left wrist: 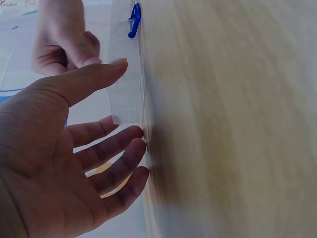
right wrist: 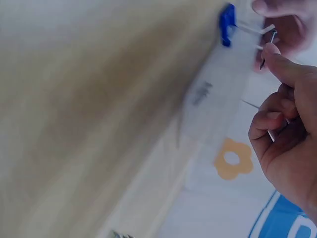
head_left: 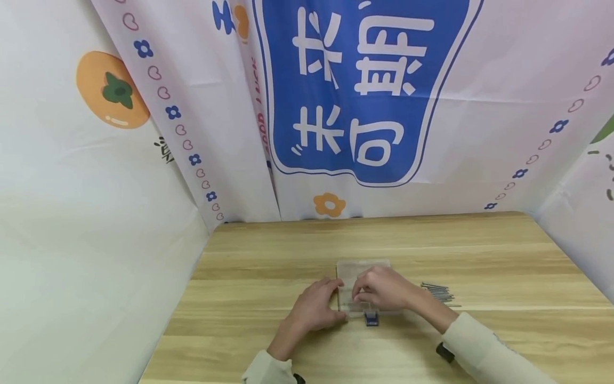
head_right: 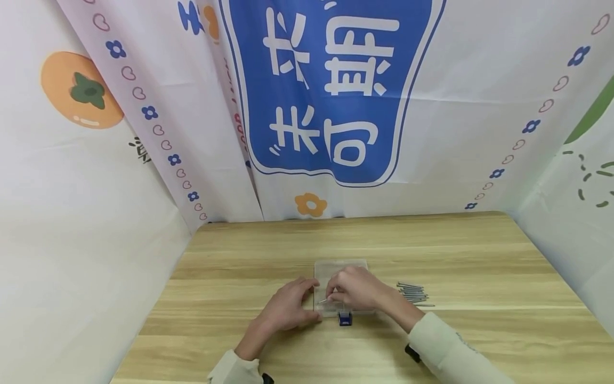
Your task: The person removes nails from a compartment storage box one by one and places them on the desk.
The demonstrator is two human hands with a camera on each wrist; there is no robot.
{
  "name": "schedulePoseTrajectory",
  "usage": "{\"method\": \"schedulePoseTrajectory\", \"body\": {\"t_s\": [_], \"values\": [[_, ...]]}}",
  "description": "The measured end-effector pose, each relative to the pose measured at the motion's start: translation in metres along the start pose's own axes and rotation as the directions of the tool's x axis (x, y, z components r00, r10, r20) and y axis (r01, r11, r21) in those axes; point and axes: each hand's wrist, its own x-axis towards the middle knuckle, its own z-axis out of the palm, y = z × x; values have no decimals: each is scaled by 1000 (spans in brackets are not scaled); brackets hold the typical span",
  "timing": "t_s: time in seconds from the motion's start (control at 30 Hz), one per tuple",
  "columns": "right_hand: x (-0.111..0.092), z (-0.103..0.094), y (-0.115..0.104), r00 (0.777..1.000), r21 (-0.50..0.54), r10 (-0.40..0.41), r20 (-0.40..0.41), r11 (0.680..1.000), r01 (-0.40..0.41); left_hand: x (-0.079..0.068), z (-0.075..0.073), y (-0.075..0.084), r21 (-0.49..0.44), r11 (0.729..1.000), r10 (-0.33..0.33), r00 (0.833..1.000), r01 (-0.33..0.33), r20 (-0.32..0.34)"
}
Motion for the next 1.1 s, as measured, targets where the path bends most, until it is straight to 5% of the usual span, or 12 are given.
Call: {"method": "schedulePoseTrajectory", "body": {"t_s": [0.3,1.1], "values": [[-22,-20,8,996,-29,83,-28,996,-84,1,1,-1,4,1000,-3,1000,3,-8],[-78,-32,33,976,-40,179,-121,982,-185,2,1,-1,-15,1000,-2,1000,3,17]]}}
